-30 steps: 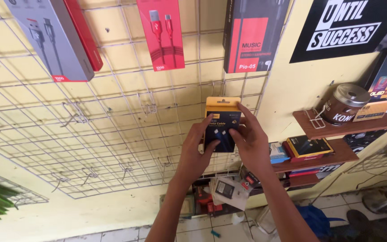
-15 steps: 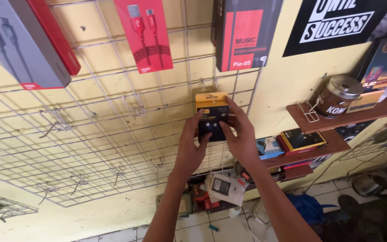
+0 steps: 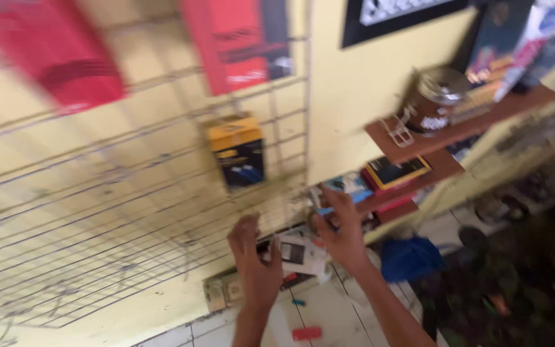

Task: The person repeatedly picks up small boxes of electronic accessories from a wooden shelf and hangs them on a wall-mounted wire grid. The person handles various items including cables and phone cases, placing them on hooks or a chair.

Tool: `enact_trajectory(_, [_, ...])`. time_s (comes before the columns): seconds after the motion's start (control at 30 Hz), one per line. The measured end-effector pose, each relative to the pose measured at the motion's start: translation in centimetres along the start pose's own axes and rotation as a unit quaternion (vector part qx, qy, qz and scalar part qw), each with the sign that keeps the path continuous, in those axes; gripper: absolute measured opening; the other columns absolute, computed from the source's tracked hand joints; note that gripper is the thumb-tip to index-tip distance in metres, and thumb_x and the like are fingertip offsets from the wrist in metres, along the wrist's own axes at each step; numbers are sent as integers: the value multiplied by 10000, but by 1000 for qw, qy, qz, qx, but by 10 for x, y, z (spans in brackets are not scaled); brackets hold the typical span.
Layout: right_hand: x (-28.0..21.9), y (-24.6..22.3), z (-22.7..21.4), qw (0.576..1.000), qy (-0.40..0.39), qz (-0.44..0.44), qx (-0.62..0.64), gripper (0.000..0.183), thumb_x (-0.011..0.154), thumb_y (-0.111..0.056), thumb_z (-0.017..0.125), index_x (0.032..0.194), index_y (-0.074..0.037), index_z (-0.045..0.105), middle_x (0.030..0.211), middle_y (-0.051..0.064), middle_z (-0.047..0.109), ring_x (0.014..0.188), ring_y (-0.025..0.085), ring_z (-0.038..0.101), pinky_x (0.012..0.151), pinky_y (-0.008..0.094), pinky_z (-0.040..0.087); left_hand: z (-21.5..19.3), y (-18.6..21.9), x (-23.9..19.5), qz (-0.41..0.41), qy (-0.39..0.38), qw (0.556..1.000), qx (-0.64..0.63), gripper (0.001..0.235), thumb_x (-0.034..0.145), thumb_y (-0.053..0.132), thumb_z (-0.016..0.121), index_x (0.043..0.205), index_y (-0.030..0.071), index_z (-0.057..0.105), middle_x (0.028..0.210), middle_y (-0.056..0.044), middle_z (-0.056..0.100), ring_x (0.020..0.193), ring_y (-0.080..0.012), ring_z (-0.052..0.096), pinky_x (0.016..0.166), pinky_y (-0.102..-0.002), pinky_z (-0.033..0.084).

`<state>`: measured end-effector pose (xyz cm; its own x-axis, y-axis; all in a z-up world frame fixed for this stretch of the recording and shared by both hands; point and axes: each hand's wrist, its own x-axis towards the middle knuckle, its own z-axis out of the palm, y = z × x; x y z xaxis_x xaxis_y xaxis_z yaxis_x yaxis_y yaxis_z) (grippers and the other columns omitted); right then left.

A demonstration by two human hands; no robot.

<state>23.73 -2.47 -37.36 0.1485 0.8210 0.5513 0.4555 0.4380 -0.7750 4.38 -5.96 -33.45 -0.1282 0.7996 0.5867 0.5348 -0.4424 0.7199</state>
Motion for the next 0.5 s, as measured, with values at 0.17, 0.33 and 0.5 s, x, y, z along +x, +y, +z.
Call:
enact_trajectory(0.17, [-20, 104, -74, 984, 120, 129, 13, 344, 1016, -4, 680, 1349, -54, 613, 1116, 102, 631, 895, 162, 606, 743, 279, 496, 84, 15, -28, -59, -152, 975, -148, 618, 857, -4, 707, 1438, 58, 506, 1390, -187, 576, 1199, -314, 617, 977, -386, 541])
enact_trajectory(0.33, [7, 156, -149, 976, 158, 146, -44, 455, 982, -13, 655, 1418, -26, 528, 1253, 103, 513, 1010, 171, 631, 796, 289, 570, 189, 46, -16, 65, -185, 966, -170, 730, 931, 27, 702, 1561, 2, 333, 1570, -258, 416, 1466, -433, 417, 1219, -482, 340])
enact_trajectory(0.5, [25, 181, -166, 969, 114, 199, -94, 599, 962, -51, 673, 1524, -49, 465, 1240, 128, 526, 1051, 205, 635, 813, 319, 601, 254, 61, -5, 26, -218, 958, -186, 835, 940, 23, 663, 1632, 9, 196, 1663, -292, 276, 1571, -471, 269, 1278, -504, 264])
